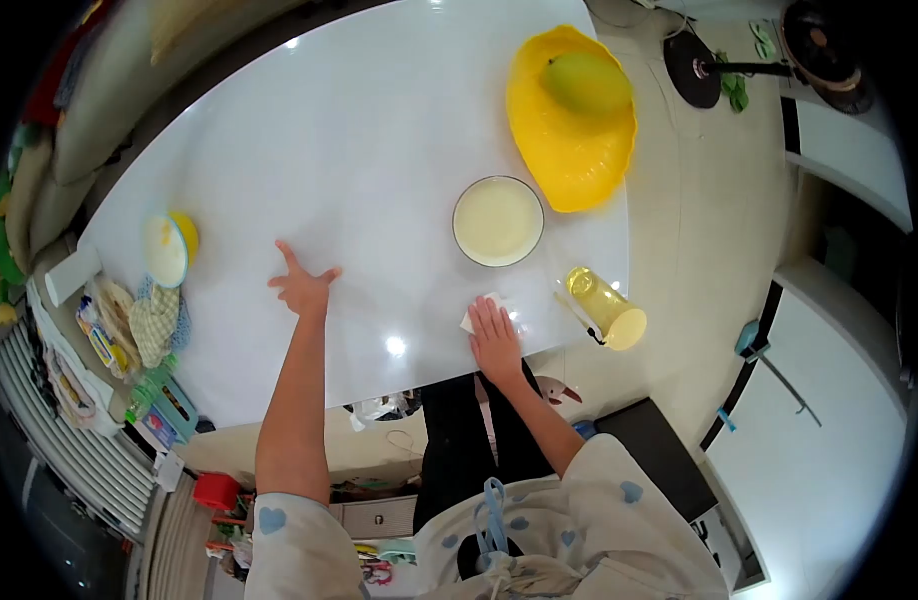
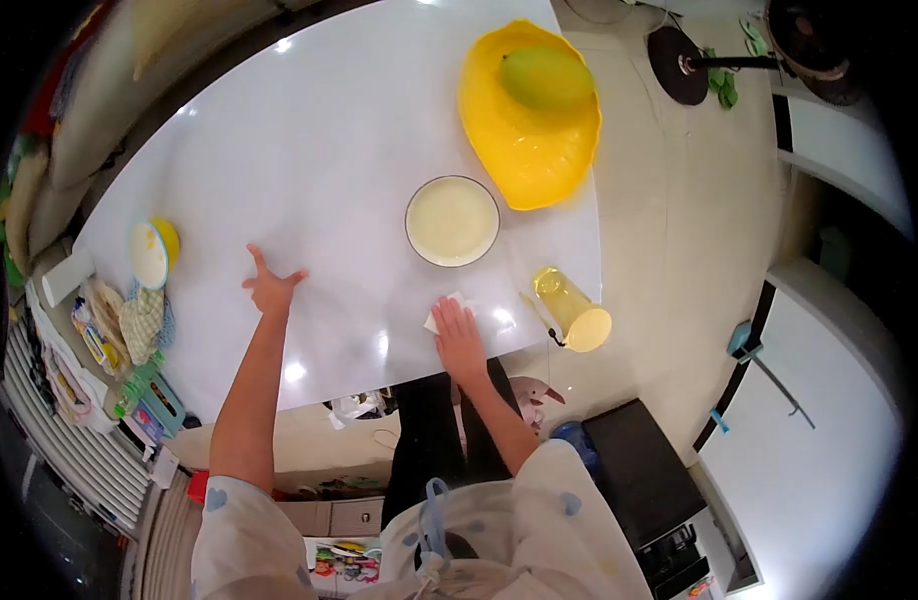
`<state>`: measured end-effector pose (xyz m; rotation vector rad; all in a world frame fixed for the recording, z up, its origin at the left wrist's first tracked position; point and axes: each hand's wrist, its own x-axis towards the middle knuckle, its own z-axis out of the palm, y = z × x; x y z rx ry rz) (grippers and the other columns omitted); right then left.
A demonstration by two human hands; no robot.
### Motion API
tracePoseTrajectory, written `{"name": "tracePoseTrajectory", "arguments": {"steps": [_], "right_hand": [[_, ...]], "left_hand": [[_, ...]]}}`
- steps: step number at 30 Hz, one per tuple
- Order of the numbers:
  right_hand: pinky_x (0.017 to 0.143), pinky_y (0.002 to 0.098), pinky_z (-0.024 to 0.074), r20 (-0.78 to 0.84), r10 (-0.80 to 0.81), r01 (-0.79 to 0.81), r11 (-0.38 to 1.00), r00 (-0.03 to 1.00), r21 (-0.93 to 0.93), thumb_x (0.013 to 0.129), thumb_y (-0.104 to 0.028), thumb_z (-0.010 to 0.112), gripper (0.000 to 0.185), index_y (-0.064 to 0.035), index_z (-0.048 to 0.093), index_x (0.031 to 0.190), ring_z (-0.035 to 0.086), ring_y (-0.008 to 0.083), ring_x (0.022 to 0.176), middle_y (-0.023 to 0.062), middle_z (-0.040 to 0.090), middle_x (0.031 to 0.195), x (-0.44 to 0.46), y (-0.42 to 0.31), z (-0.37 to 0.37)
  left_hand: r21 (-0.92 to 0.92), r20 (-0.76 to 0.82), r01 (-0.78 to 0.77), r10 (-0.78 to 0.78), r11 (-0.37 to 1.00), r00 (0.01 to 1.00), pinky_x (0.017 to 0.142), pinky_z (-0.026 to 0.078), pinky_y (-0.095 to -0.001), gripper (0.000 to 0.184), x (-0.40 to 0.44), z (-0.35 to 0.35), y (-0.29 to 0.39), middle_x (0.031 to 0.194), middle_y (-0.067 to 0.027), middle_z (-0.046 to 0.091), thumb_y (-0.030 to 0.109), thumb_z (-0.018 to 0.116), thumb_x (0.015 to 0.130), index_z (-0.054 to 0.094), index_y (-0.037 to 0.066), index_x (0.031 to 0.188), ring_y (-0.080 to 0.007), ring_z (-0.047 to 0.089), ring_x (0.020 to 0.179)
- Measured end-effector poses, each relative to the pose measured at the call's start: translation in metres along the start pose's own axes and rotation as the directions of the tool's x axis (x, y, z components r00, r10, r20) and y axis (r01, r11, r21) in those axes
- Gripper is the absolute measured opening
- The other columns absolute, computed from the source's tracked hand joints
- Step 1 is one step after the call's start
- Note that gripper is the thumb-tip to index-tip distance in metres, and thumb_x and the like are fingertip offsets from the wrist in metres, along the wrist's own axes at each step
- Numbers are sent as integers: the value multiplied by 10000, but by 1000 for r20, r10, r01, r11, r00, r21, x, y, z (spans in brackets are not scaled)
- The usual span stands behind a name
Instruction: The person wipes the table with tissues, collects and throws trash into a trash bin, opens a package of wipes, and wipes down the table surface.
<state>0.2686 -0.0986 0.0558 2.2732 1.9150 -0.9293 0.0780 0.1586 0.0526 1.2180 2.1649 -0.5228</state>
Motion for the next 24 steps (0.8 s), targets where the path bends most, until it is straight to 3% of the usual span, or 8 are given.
{"name": "tracePoseTrajectory", "arguments": {"steps": [3, 6, 11, 14, 17, 19, 21, 24], "right_hand": [[1037, 413, 214, -59, 40, -35, 996, 997, 83, 791, -135, 482, 557, -36, 293, 1306, 228, 275, 1280, 121, 257, 1374, 9, 7, -6], [1039, 422, 200, -239, 270, -243, 960, 933, 135, 775, -14, 405, 539, -2, 289, 1301, 223, 297, 1282, 145, 251, 1376, 27, 12, -8], [1046, 419, 183, -326, 408, -351, 910, 853, 219, 775, 9, 390, 523, 1, 309, 1291, 196, 296, 1294, 140, 230, 1389, 56, 17, -13], [1044, 417, 196, -328, 466, -382, 878, 822, 290, 779, 10, 399, 514, 2, 313, 1286, 217, 298, 1286, 137, 230, 1389, 66, 24, -19], [1033, 382, 235, -383, 482, -344, 861, 788, 374, 762, 88, 392, 550, -7, 298, 1295, 220, 305, 1280, 150, 255, 1372, 71, 24, -30], [1012, 360, 276, -383, 565, -331, 784, 731, 525, 732, 118, 430, 593, -17, 301, 1294, 259, 306, 1257, 147, 266, 1365, 73, 25, -40], [985, 356, 311, -401, 644, -332, 717, 652, 612, 740, 105, 440, 543, -31, 354, 1259, 299, 307, 1232, 141, 307, 1341, 79, 28, -48], [933, 349, 368, -386, 753, -307, 597, 533, 741, 755, 82, 461, 455, -47, 440, 1190, 370, 303, 1177, 128, 366, 1302, 85, 36, -56]], "left_hand": [[-22, -9, -20, 20, 1000, 1000, 816, 448, -418, 1094, 4, 3, -5, 1354, -340, 28, 265, 778, 602, -5, 353, 1360, -489, 324, 1164], [-22, -27, -46, 46, 999, 999, 846, 433, -430, 1090, 11, 7, -11, 1350, -346, 34, 269, 776, 605, -3, 350, 1362, -482, 332, 1163], [-20, -19, -112, 111, 994, 994, 880, 407, -447, 1084, 14, 7, -18, 1341, -359, 39, 278, 773, 609, 1, 326, 1368, -482, 309, 1177], [-33, -52, -180, 178, 983, 983, 925, 363, -443, 991, 15, 25, -24, 1341, -325, 150, 242, 738, 649, 70, 226, 1381, -468, 293, 1191], [43, -166, -352, 354, 935, 920, 964, 320, -409, 723, 2, 44, -18, 1303, -251, 318, 166, 656, 711, 279, 79, 1322, -406, 306, 1205], [-109, -169, -559, 539, 822, 825, 973, 309, -372, 436, -22, 44, 7, 1246, -175, 427, 89, 563, 744, 469, -1, 1159, -322, 352, 1194], [-344, -148, -544, 527, 766, 837, 949, 340, -339, 310, -51, 36, 52, 1180, -151, 495, 6, 483, 753, 538, -10, 1058, -248, 435, 1139], [-537, -131, -691, 761, 484, 635, 899, 385, -297, 355, -63, 21, 108, 1043, -121, 582, -64, 388, 747, 536, -10, 1065, -198, 534, 1024]]}}
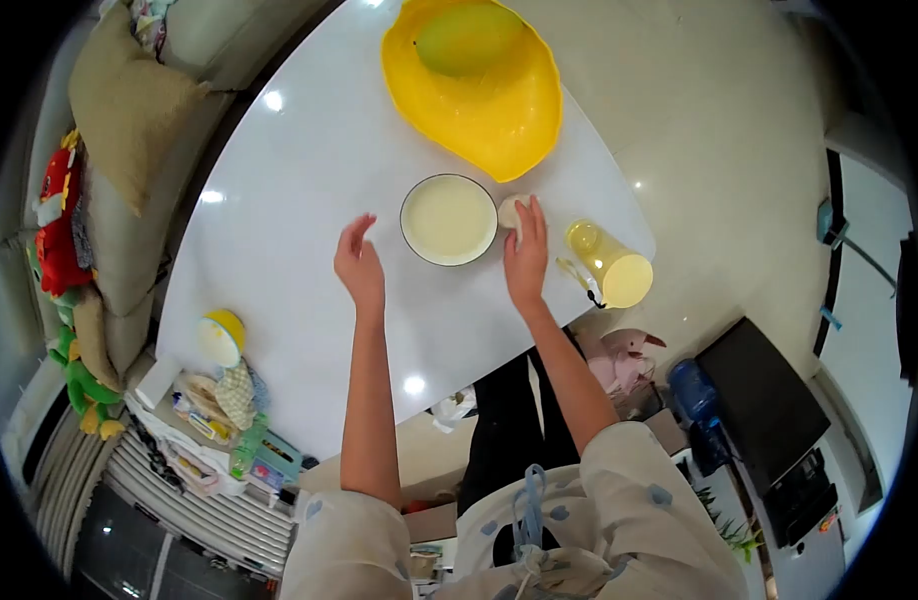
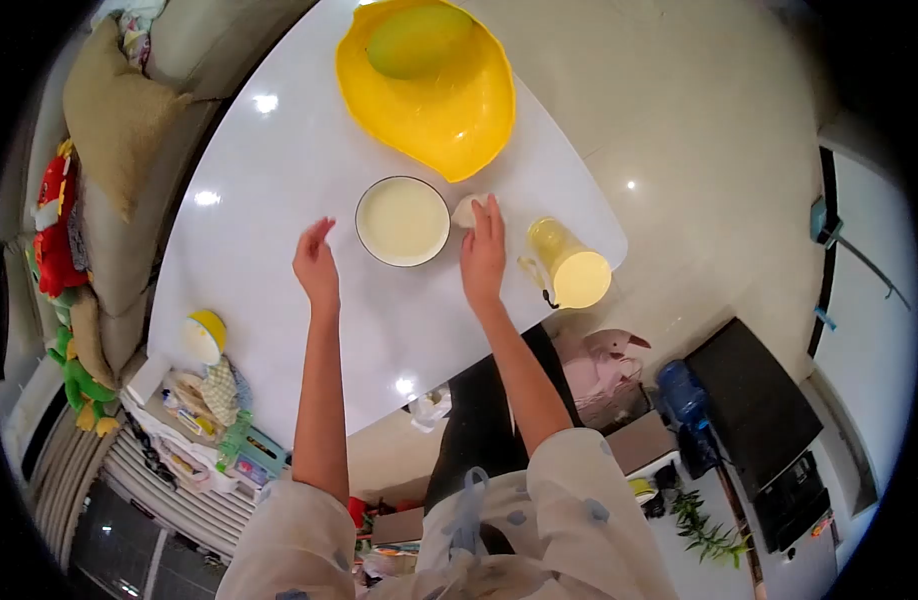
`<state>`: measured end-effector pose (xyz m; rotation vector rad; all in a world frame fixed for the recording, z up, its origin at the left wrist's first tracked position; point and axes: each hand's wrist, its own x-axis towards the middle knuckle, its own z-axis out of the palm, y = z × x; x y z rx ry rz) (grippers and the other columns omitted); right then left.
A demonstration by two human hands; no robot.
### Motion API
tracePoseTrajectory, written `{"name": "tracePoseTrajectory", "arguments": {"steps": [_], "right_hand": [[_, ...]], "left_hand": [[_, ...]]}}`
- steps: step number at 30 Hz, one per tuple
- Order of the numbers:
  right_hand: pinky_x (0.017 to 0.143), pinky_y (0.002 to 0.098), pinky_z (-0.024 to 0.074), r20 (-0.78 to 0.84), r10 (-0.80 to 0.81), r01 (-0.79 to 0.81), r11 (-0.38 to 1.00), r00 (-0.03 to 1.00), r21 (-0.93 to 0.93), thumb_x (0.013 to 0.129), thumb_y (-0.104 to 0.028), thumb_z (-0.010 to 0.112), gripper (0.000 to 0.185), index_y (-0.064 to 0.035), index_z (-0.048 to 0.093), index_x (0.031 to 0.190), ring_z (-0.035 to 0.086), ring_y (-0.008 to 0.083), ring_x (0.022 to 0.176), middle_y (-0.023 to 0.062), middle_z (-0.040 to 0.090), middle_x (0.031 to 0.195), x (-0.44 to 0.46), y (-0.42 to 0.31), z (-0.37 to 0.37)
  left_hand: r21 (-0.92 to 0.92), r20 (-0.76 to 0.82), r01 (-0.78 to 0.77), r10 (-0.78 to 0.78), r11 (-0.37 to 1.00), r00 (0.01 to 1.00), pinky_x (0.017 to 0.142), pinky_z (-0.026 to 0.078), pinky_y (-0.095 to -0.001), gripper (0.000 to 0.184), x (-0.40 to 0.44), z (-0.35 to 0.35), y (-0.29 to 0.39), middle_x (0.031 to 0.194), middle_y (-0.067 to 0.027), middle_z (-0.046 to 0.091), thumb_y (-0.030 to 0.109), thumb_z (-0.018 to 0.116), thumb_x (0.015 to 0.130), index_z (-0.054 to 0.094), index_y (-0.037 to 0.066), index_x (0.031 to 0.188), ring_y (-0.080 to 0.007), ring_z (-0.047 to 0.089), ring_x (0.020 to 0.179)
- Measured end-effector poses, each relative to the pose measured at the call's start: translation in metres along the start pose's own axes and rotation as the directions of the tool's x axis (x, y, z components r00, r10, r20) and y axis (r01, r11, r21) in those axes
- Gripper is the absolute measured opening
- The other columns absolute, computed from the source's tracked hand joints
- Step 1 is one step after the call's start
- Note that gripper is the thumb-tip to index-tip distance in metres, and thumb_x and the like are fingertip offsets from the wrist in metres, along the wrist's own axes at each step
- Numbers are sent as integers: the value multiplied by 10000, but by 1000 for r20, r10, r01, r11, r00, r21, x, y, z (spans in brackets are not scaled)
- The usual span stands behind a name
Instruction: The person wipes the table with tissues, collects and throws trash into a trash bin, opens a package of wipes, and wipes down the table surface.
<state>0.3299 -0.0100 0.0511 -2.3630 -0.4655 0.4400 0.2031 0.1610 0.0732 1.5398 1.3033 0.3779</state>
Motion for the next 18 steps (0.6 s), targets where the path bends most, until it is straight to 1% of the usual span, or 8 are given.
{"name": "tracePoseTrajectory", "arguments": {"steps": [4, 6, 7, 9, 10, 12, 14, 18], "right_hand": [[888, 337, 405, -92, 86, -82, 996, 992, 43, 763, 61, 489, 356, -34, 509, 1106, 430, 276, 1126, 109, 392, 1283, 21, 1, 1], [891, 333, 404, -79, 126, -122, 991, 989, 47, 762, 54, 492, 353, -26, 512, 1104, 424, 270, 1136, 109, 393, 1282, 21, 2, 2], [913, 343, 384, -60, 39, -44, 996, 997, -72, 772, 43, 487, 379, -23, 482, 1145, 396, 287, 1163, 124, 363, 1306, 20, 4, 4], [934, 353, 364, -41, -37, 29, 983, 998, -183, 782, 32, 481, 408, -20, 452, 1186, 368, 304, 1190, 139, 334, 1329, 20, 6, 5], [952, 365, 345, 6, -49, 49, 973, 999, -227, 788, 25, 474, 435, -14, 415, 1217, 327, 316, 1215, 159, 295, 1345, 19, 7, 2], [970, 378, 326, 45, -51, 62, 961, 998, -270, 793, 19, 466, 463, -8, 377, 1247, 286, 329, 1240, 178, 256, 1361, 24, 6, -2], [992, 394, 291, -57, 43, -57, 964, 997, -260, 798, 14, 455, 498, 1, 322, 1278, 226, 354, 1262, 217, 215, 1364, 34, 0, -3], [1003, 403, 270, -209, 61, -104, 975, 976, -198, 796, 21, 442, 499, 12, 316, 1279, 209, 364, 1266, 231, 214, 1360, 81, -1, 2]], "left_hand": [[-93, 152, -156, 169, 983, 974, 879, 400, -285, 323, 57, 32, 44, 1002, -114, 600, -24, 420, 786, 515, -17, 1095, -183, 556, 983], [85, 214, 35, -53, 996, 975, 850, 417, -279, 326, 73, 51, 62, 987, -129, 598, 58, 484, 829, 465, -12, 1147, -172, 563, 956], [94, 222, 29, -50, 995, 974, 850, 417, -279, 326, 82, 59, 66, 987, -129, 598, 58, 484, 829, 465, -12, 1147, -172, 563, 956], [65, 410, 257, -261, 964, 874, 802, 452, -276, 400, 97, 73, 72, 991, -128, 583, 149, 548, 833, 407, -2, 1176, -170, 574, 912], [72, 418, 249, -256, 966, 872, 802, 452, -276, 400, 102, 81, 73, 991, -128, 583, 149, 548, 833, 407, -2, 1176, -170, 574, 912], [-129, 436, 231, -154, 964, 886, 749, 489, -289, 397, 107, 95, 71, 1007, -113, 561, 140, 551, 825, 388, 14, 1165, -188, 585, 880], [-171, 410, 276, -186, 946, 893, 731, 502, -302, 384, 113, 100, 65, 1015, -105, 553, 120, 550, 818, 391, 23, 1154, -199, 589, 864], [-259, 384, 365, -252, 894, 888, 703, 519, -344, 367, 133, 89, 61, 1020, -100, 549, 46, 529, 804, 399, 47, 1148, -216, 595, 840]]}}
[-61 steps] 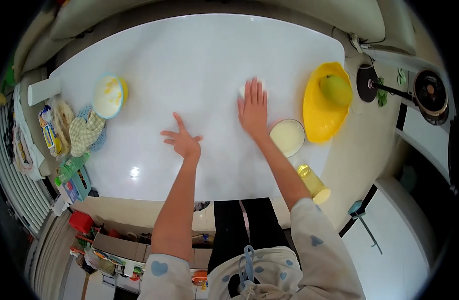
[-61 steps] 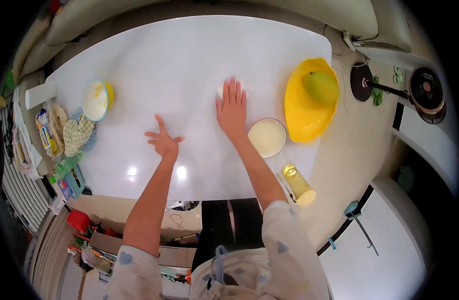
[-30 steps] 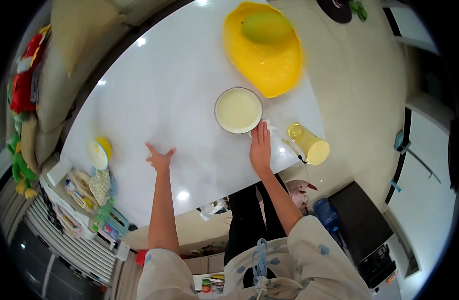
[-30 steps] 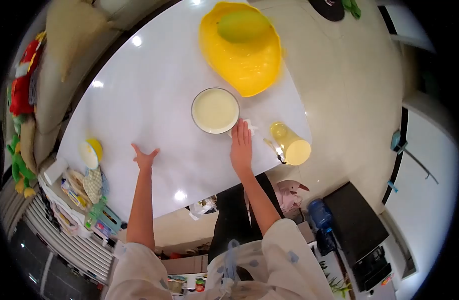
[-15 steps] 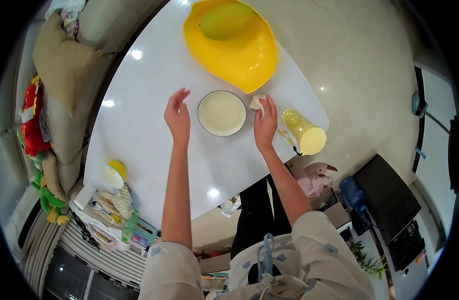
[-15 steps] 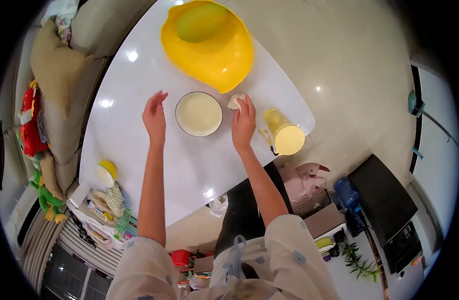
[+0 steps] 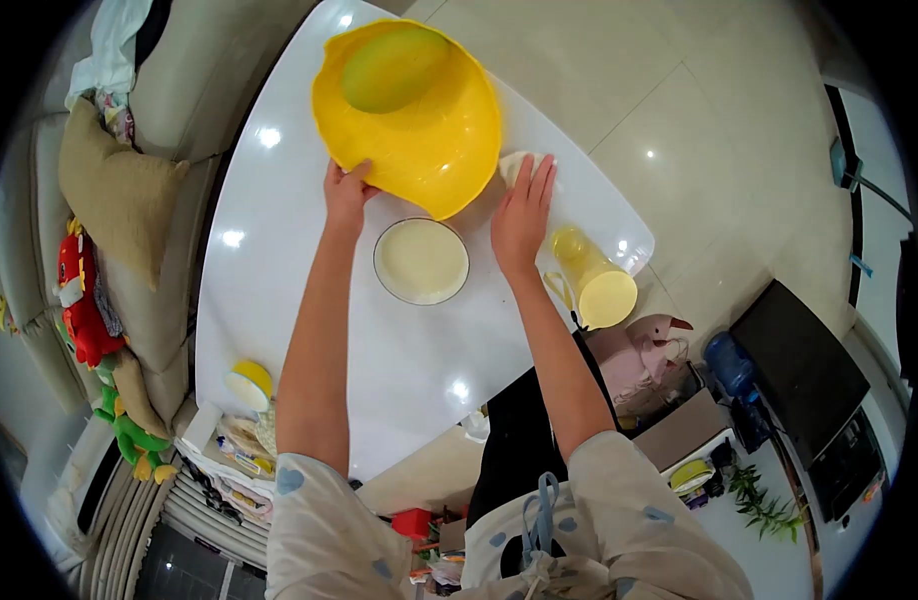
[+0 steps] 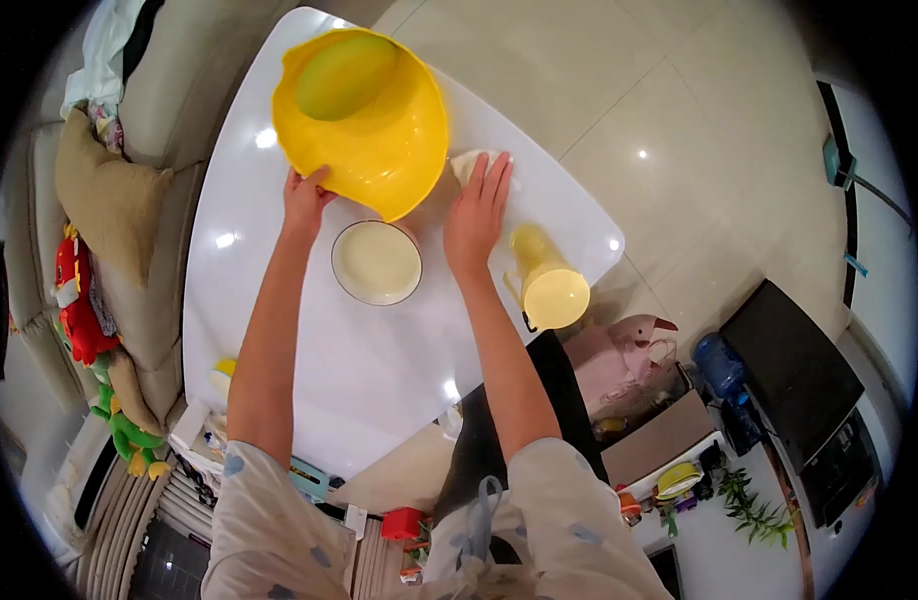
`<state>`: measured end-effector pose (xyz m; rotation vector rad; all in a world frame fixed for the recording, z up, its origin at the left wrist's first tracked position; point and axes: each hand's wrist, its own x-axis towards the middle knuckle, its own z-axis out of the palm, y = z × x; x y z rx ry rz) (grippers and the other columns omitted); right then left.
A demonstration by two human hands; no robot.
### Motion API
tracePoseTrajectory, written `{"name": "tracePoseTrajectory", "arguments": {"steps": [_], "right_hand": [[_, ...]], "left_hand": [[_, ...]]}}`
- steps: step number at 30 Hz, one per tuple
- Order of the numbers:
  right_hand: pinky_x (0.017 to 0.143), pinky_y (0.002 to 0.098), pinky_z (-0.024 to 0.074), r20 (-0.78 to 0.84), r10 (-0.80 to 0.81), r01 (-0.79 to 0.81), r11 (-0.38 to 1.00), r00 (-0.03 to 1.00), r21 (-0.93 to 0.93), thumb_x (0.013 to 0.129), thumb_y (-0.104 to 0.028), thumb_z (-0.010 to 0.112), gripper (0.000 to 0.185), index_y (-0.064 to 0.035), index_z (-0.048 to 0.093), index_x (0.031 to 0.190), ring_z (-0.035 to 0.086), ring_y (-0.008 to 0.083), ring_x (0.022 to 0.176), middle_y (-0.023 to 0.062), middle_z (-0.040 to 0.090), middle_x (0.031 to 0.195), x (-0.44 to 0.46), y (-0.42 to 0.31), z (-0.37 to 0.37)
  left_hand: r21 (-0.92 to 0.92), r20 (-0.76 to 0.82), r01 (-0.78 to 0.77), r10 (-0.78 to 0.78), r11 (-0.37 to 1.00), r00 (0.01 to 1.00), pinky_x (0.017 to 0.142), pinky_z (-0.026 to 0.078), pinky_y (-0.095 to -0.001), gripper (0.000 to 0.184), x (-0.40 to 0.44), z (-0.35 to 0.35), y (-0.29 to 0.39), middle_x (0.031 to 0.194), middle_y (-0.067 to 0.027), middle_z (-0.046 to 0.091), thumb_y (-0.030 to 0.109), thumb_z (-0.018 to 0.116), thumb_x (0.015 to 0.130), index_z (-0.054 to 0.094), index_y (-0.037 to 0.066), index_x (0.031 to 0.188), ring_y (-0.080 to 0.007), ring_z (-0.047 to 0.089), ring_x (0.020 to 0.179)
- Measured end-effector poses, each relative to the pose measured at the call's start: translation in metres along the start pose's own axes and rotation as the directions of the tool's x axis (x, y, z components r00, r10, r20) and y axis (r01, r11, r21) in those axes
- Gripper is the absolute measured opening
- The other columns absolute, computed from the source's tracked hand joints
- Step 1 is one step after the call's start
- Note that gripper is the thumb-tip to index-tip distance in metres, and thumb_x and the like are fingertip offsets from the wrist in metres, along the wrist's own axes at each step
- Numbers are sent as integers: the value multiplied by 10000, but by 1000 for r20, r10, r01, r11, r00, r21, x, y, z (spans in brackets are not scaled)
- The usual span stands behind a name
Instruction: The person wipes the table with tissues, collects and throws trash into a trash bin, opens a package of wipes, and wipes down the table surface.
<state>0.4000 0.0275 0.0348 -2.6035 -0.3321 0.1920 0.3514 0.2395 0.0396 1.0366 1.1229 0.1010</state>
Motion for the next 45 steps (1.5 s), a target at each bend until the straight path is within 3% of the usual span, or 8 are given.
{"name": "tracePoseTrajectory", "arguments": {"steps": [6, 9, 11, 23, 29, 33, 39, 45], "right_hand": [[1022, 390, 254, -151, -11, 3, 999, 988, -54, 749, 35, 454, 534, -5, 342, 1270, 224, 327, 1272, 207, 248, 1357, 48, -14, 28], [1039, 376, 236, -13, -226, 222, 965, 974, -137, 754, 22, 440, 521, -45, 370, 1266, 242, 296, 1273, 160, 270, 1364, 52, -32, 40], [1045, 384, 214, 264, -552, 552, 830, 791, 80, 738, 28, 449, 553, -56, 367, 1278, 227, 297, 1280, 141, 257, 1377, 34, -35, 38], [1037, 392, 223, 144, -529, 542, 837, 836, -70, 788, -38, 441, 514, -108, 360, 1291, 250, 262, 1273, 119, 268, 1377, 126, -79, 75], [1039, 397, 212, 414, -761, 816, 574, 500, 69, 807, -94, 434, 506, -113, 336, 1302, 250, 247, 1275, 89, 242, 1395, 71, -61, 56], [1041, 398, 204, 447, -683, 804, 571, 578, -169, 821, -127, 427, 510, -123, 311, 1318, 238, 244, 1281, 82, 229, 1401, 93, -43, 42], [1036, 397, 209, 93, -625, 632, 760, 775, -151, 851, -164, 400, 446, -131, 353, 1293, 252, 231, 1275, 83, 262, 1388, 162, -126, 108], [1046, 398, 187, 386, -866, 924, 374, 317, 79, 851, -194, 394, 486, -134, 302, 1324, 238, 222, 1282, 77, 227, 1404, 120, -112, 87]], "left_hand": [[55, -7, 24, -24, 998, 1000, 737, 508, -348, 388, 0, -46, 21, 1038, -104, 542, 29, 530, 796, 391, 42, 1158, -218, 587, 865], [-11, -48, 21, -21, 1000, 999, 783, 492, -333, 396, -4, -69, 23, 1065, -101, 528, 20, 513, 805, 375, 36, 1176, -216, 566, 922], [-95, -79, 8, -16, 995, 997, 799, 486, -325, 396, -7, -88, 20, 1087, -102, 513, 14, 505, 809, 372, 37, 1181, -214, 556, 945], [-220, -155, -37, 3, 975, 988, 810, 497, -307, 375, -20, -147, 3, 1082, -104, 513, -2, 486, 817, 381, 49, 1173, -210, 556, 960], [-221, -166, -2, -35, 975, 985, 762, 511, -284, 355, -26, -141, -1, 1070, -96, 524, 3, 485, 822, 394, 55, 1161, -193, 572, 900], [-211, -153, 35, -68, 977, 986, 759, 509, -283, 363, -25, -147, -7, 1067, -87, 527, 13, 499, 819, 392, 54, 1163, -191, 573, 903], [63, -274, 64, -45, 996, 961, 756, 509, -299, 328, -35, -148, 1, 1034, -86, 545, 135, 468, 872, 385, 51, 1177, -190, 585, 872], [149, -377, -42, 96, 988, 921, 735, 502, -303, 404, -58, -159, -19, 891, -97, 595, 347, 338, 926, 459, 27, 1141, -182, 593, 841]]}}
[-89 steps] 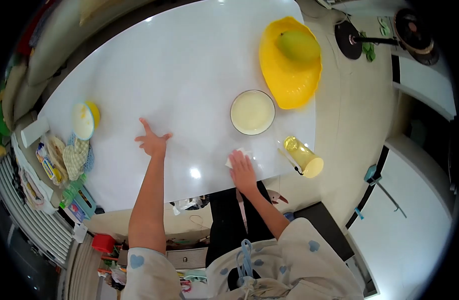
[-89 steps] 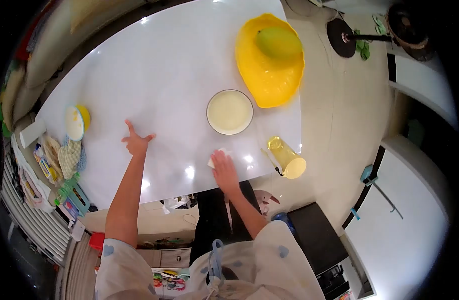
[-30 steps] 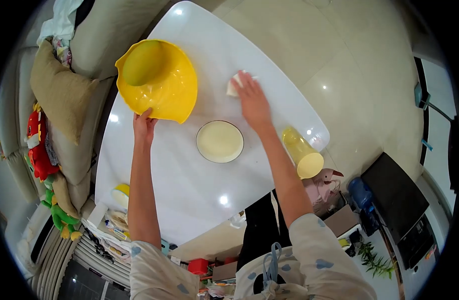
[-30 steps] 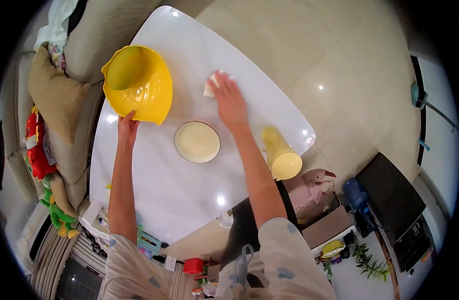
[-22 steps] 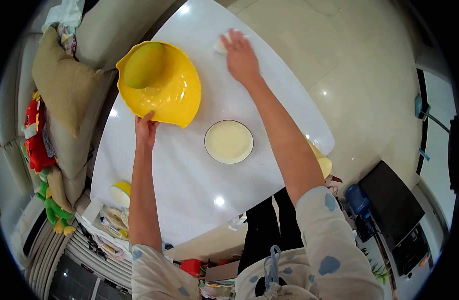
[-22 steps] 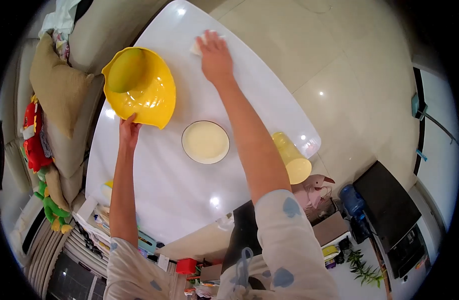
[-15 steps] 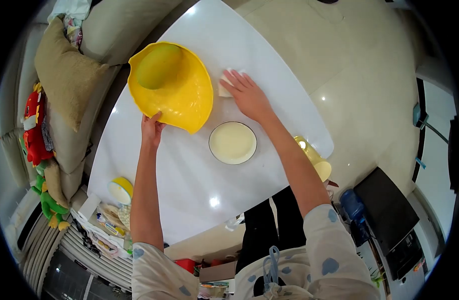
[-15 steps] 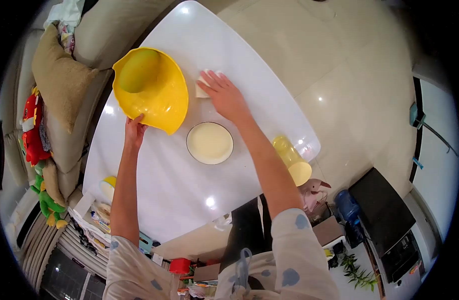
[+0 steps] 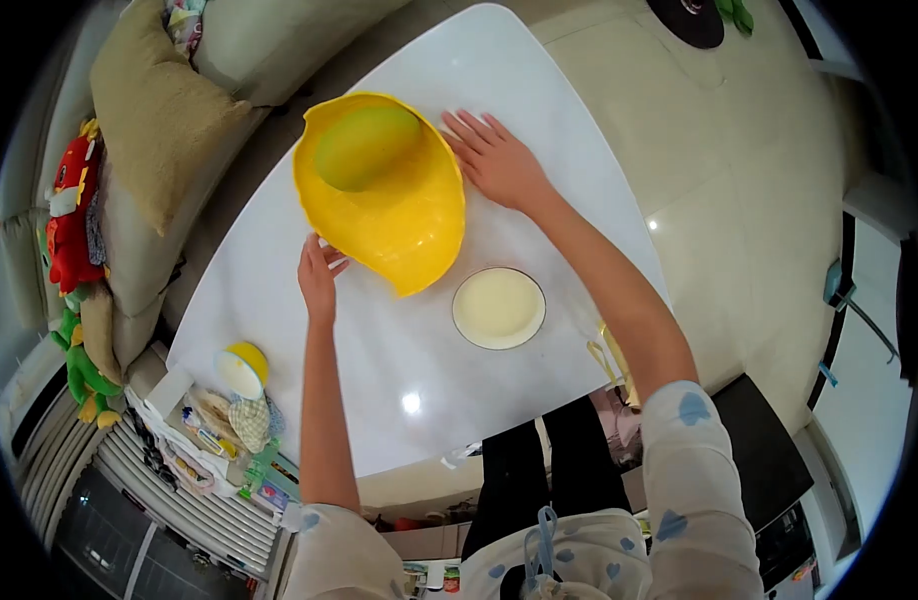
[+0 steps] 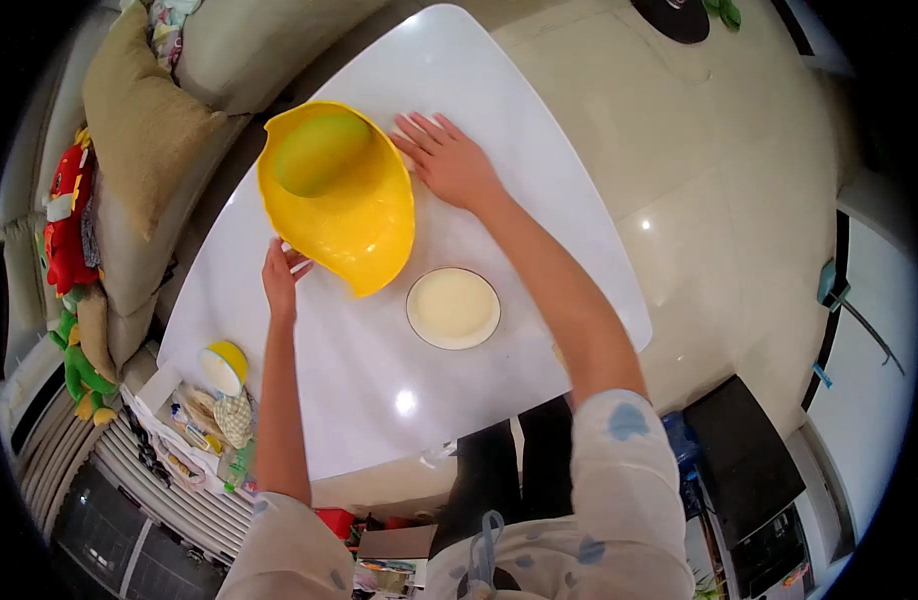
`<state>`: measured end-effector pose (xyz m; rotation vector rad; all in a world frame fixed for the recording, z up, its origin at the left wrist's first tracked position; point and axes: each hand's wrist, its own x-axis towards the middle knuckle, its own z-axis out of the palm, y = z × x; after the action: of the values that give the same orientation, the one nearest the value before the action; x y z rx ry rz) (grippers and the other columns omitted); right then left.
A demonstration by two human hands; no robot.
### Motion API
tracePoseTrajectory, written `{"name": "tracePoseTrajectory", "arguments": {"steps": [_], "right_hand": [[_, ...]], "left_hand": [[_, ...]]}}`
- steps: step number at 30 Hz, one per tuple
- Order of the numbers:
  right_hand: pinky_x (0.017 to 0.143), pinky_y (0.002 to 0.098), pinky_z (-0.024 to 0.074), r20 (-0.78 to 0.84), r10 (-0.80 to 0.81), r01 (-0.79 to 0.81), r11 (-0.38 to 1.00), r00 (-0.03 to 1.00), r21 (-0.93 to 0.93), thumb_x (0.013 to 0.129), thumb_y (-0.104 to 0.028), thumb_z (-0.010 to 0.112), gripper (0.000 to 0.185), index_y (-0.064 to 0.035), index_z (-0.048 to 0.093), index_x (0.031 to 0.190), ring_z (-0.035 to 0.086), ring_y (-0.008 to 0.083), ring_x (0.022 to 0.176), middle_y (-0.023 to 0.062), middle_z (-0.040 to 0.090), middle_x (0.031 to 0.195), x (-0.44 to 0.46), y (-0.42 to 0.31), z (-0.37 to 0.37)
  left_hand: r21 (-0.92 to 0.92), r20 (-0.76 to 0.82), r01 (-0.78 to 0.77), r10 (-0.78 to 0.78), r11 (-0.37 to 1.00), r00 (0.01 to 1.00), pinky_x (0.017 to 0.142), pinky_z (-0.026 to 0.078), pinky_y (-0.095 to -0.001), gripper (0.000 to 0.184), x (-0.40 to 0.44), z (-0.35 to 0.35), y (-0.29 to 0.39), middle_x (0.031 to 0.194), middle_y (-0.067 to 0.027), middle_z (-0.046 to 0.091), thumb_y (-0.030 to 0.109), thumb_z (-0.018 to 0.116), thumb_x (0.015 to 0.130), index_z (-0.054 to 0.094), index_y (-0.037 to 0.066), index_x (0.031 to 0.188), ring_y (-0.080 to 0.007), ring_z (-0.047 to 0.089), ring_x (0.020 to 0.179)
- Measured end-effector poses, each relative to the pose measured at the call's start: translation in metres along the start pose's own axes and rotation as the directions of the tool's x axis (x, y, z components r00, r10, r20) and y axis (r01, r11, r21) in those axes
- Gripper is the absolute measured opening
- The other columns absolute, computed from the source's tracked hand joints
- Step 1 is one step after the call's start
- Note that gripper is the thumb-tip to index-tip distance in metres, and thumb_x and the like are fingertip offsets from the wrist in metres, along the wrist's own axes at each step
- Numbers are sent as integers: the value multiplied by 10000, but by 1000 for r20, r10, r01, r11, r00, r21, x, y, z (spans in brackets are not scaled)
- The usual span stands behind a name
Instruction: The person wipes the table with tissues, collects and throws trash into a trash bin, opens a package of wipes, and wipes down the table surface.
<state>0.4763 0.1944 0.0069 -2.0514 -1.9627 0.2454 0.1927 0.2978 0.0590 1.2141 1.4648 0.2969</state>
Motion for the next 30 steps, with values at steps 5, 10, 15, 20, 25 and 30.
{"name": "tracePoseTrajectory", "arguments": {"steps": [5, 10, 15, 20, 25, 30], "right_hand": [[1046, 385, 196, -70, 160, -172, 960, 985, -219, 852, -222, 399, 464, -173, 330, 1309, 262, 193, 1271, 43, 266, 1390, -4, 53, -10], [1052, 387, 174, -186, 279, -313, 929, 942, -196, 875, -252, 368, 460, -182, 298, 1325, 246, 190, 1278, 41, 257, 1395, 83, 46, 18], [1058, 391, 153, -92, 203, -213, 970, 975, -121, 889, -277, 351, 465, -187, 273, 1339, 222, 190, 1290, 28, 225, 1409, 34, 19, 12], [1054, 398, 165, -109, 537, -548, 829, 836, -116, 894, -270, 362, 481, -171, 250, 1351, 207, 202, 1295, 43, 195, 1418, -48, 6, -2], [1038, 408, 202, -97, 632, -638, 767, 769, -64, 886, -222, 404, 491, -150, 254, 1348, 218, 232, 1289, 58, 197, 1415, -100, -38, -9], [1033, 414, 206, -92, 755, -761, 645, 649, -70, 885, -197, 411, 490, -111, 258, 1342, 223, 265, 1283, 86, 197, 1412, -163, -92, -6]], "left_hand": [[802, -80, -80, 240, 592, 968, 890, 376, -400, 711, -53, 10, -51, 1211, -240, 397, 117, 696, 683, 322, 111, 1288, -365, 466, 1037], [809, -146, 184, -113, 559, 983, 959, 275, -482, 973, -98, 70, -43, 1286, -380, 201, 141, 738, 638, 106, 176, 1377, -499, 375, 1102], [852, -164, 188, -91, 488, 982, 975, 265, -465, 997, -93, 73, -42, 1292, -376, 195, 175, 756, 618, 112, 186, 1378, -515, 391, 1077], [840, -161, 176, -75, 513, 984, 966, 288, -425, 1015, -91, 67, -47, 1299, -375, 184, 193, 773, 587, 135, 237, 1375, -505, 407, 1071], [846, -166, 169, -52, 505, 985, 959, 296, -428, 1041, -88, 66, -52, 1299, -380, 179, 213, 782, 572, 122, 257, 1375, -503, 403, 1081], [930, -152, 99, 125, 354, 980, 764, 456, -363, 1117, -80, 60, -70, 1256, -401, 241, 334, 817, 500, 124, 276, 1375, -431, 553, 883]]}}
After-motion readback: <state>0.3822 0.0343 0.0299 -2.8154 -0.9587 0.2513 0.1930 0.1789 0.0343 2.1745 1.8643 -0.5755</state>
